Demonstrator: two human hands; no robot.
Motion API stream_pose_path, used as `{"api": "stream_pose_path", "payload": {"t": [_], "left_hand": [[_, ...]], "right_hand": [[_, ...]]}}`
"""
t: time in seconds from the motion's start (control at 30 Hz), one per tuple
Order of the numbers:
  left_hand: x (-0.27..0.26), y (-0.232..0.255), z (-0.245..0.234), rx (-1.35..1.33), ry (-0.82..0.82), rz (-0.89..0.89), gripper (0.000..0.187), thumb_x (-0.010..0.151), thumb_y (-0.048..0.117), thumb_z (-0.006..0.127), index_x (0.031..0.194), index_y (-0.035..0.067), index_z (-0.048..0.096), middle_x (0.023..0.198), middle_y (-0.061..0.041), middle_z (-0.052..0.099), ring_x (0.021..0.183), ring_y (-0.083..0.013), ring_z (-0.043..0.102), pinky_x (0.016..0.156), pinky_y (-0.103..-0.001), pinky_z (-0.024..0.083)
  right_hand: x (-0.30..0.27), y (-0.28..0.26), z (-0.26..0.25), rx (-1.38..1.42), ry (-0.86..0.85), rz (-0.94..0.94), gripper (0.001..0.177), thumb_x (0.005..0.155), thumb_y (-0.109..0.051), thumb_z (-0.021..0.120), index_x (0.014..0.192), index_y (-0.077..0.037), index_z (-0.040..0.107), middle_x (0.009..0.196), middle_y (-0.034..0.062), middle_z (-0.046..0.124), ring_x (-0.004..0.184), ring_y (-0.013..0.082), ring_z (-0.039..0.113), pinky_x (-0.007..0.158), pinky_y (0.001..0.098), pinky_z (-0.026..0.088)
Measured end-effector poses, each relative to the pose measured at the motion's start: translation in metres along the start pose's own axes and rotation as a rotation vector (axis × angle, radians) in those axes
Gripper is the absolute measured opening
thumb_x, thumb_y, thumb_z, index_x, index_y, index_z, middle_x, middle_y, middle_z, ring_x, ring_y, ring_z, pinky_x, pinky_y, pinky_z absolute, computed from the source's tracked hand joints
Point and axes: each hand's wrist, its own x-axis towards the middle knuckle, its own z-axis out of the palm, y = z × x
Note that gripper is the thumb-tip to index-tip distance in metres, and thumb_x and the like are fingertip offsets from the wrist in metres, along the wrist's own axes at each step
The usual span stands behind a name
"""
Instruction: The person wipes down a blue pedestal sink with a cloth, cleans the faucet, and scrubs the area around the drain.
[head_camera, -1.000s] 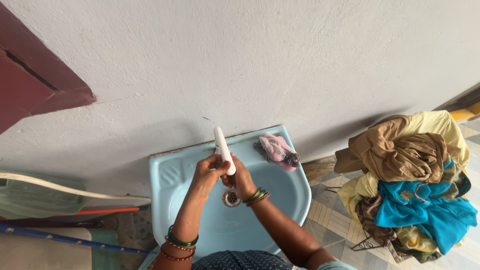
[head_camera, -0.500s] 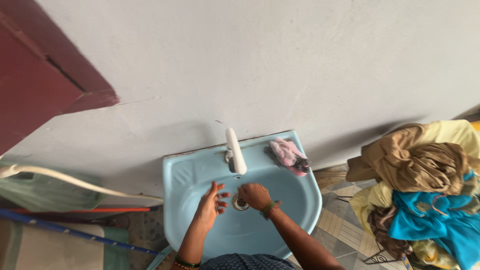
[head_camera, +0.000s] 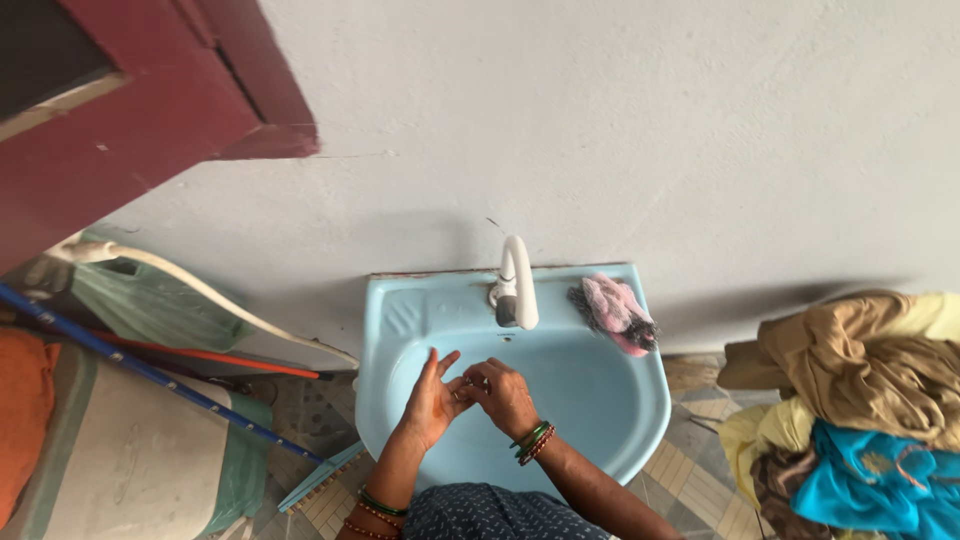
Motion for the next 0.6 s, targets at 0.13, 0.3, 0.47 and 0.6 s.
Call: {"api": "stream_pose_path", "payload": {"t": [0.13,0.3,0.47,0.6], "left_hand": [[-0.010,-0.001,-0.011,0.094,-0.022,0.050,0.066,0.089,0.031,0.062,0.146,0.005,0.042,0.120,-0.018,0.064,0.101,-0.0199,0.068,0.100,-0.038,0.059],[-0.017,-0.005,-0.021,0.521,0.079,0.106,0.033,0.091,0.010,0.066,0.119,-0.007,0.071,0.106,-0.016,0.078,0.097,-0.0196,0.078,0.087,-0.029,0.062],[-0.009,0.015,-0.049,0.559,0.181,0.303,0.026,0.088,0.011,0.068,0.108,-0.003,0.074,0.087,-0.010,0.079,0.072,-0.0167,0.077,0.067,-0.030,0.067],[-0.009,0.122,-0.065,0.601,0.639,0.572,0.043,0.092,0.044,0.077,0.090,0.000,0.080,0.060,-0.004,0.057,0.055,-0.0127,0.052,0.055,-0.026,0.043]], "right_hand": [[0.000,0.007,0.004,0.148,-0.020,0.099,0.014,0.080,-0.015,0.082,0.090,-0.008,0.077,0.085,0.0044,0.075,0.068,0.0147,0.071,0.062,0.0280,0.058],[0.006,0.019,0.008,0.224,-0.040,0.242,0.017,0.082,-0.020,0.083,0.084,-0.004,0.075,0.075,0.0068,0.077,0.064,0.0122,0.072,0.058,0.0263,0.058],[0.007,0.019,0.010,0.326,-0.090,0.061,0.029,0.082,-0.019,0.081,0.105,-0.004,0.071,0.081,0.0070,0.077,0.061,0.0118,0.067,0.052,0.0246,0.054],[0.005,0.041,0.006,0.316,-0.093,0.222,0.024,0.095,-0.025,0.065,0.110,-0.007,0.071,0.081,0.0060,0.075,0.059,0.0131,0.065,0.050,0.0274,0.053]]}}
